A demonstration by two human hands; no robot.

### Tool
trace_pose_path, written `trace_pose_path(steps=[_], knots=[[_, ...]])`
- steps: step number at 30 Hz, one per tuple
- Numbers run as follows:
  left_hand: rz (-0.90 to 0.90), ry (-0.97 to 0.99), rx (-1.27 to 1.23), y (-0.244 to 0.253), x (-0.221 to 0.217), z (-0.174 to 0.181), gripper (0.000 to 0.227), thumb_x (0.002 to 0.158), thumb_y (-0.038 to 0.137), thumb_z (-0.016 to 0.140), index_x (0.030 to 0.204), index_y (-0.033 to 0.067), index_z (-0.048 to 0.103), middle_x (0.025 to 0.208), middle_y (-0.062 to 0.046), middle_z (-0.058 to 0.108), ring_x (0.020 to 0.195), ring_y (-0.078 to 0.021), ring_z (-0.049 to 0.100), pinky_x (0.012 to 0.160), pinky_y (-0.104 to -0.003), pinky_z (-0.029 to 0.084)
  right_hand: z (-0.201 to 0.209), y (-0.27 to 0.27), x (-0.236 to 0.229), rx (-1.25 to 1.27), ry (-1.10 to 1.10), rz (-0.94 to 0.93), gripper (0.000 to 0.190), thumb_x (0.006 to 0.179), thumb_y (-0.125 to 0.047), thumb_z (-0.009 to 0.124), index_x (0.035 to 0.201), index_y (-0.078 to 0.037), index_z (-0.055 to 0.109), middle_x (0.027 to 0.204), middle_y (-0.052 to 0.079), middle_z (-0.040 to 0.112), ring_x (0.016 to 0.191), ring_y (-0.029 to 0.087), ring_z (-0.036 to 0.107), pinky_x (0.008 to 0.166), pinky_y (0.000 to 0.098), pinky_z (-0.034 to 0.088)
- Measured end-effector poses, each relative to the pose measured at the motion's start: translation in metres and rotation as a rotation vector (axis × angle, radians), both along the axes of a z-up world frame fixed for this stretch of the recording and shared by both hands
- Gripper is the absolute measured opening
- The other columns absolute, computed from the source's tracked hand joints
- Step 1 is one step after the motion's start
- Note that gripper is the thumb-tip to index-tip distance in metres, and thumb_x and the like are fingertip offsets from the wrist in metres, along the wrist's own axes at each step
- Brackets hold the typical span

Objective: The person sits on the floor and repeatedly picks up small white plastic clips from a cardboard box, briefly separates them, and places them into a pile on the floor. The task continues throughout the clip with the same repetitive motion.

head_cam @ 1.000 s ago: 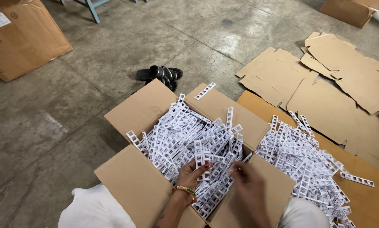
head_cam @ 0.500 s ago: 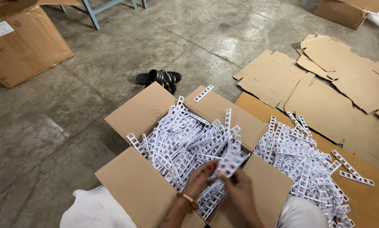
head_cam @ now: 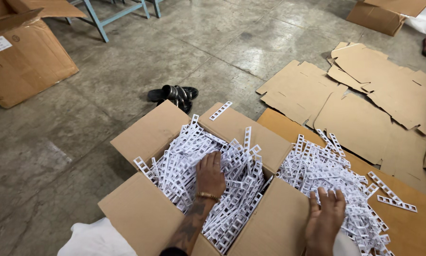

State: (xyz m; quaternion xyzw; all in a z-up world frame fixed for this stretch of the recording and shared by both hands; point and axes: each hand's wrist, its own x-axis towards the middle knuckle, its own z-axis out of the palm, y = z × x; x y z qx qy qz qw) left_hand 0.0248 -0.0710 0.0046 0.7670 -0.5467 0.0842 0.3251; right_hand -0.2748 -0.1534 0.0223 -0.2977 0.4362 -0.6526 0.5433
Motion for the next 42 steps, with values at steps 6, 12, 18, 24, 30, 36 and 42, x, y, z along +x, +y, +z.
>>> trace_pose_path(steps=[6,12,18,24,30,36,42], knots=[[0.094,0.043,0.415,-0.032,-0.01,0.01,0.078,0.07,0.017,0.071,0.142,0.0041,0.044,0.126,-0.013,0.056,0.128,-0.0279,0.047,0.113,-0.059,0.021,0.015,0.011,0.02,0.013,0.033,0.133,0.044,0.098,-0.006,0.059,0.139,0.0,0.046,0.138,0.011,0.051,0.12,0.023,0.062,0.099,0.0391,0.053],[-0.076,0.084,0.317,0.001,-0.02,0.003,0.052,0.076,0.02,0.074,0.126,0.0115,0.061,0.118,-0.012,0.057,0.116,-0.0288,0.053,0.11,-0.051,0.031,0.021,0.012,0.018,0.045,0.016,0.175,0.033,0.099,-0.008,0.06,0.13,0.0,0.056,0.127,0.008,0.059,0.113,0.02,0.064,0.093,0.0343,0.053],[-0.078,0.302,0.037,0.027,-0.012,0.018,0.026,0.084,0.021,0.08,0.107,0.0118,0.073,0.101,-0.009,0.072,0.095,-0.0295,0.069,0.086,-0.041,0.055,0.03,0.025,0.032,0.075,0.169,0.15,0.026,0.098,-0.009,0.064,0.123,-0.002,0.065,0.106,0.008,0.07,0.098,0.018,0.065,0.086,0.0312,0.054],[0.14,1.405,-0.494,0.039,-0.002,0.058,0.022,0.093,0.018,0.076,0.103,-0.0012,0.073,0.091,-0.015,0.08,0.082,-0.0204,0.073,0.078,-0.032,0.059,0.03,0.058,0.067,-0.129,0.536,0.429,0.019,0.095,-0.014,0.068,0.111,-0.004,0.073,0.097,0.009,0.076,0.092,0.016,0.071,0.081,0.0282,0.057],[0.142,1.793,-0.195,0.067,-0.023,0.034,0.044,0.073,0.014,0.085,0.11,-0.0038,0.068,0.091,-0.015,0.08,0.079,-0.0237,0.075,0.068,-0.037,0.062,0.037,0.106,0.12,-0.309,0.724,0.717,0.037,0.084,-0.02,0.078,0.116,-0.005,0.068,0.094,0.009,0.077,0.081,0.017,0.075,0.07,0.0315,0.06],[0.13,1.702,0.117,0.072,-0.033,-0.031,0.056,0.071,0.011,0.092,0.117,0.0009,0.061,0.104,-0.014,0.078,0.092,-0.0213,0.075,0.084,-0.034,0.059,0.038,0.111,0.123,-0.276,0.978,0.721,0.038,0.082,-0.014,0.075,0.119,-0.01,0.07,0.086,0.009,0.077,0.065,0.018,0.073,0.061,0.0321,0.057],[-0.201,1.963,-0.054,0.079,-0.031,-0.031,0.051,0.071,0.0,0.077,0.12,0.0016,0.066,0.103,-0.013,0.078,0.096,-0.0221,0.077,0.086,-0.036,0.06,0.013,0.094,0.118,-0.037,0.685,0.707,0.017,0.092,-0.01,0.068,0.108,-0.005,0.069,0.092,0.009,0.076,0.071,0.016,0.073,0.063,0.0311,0.059]])
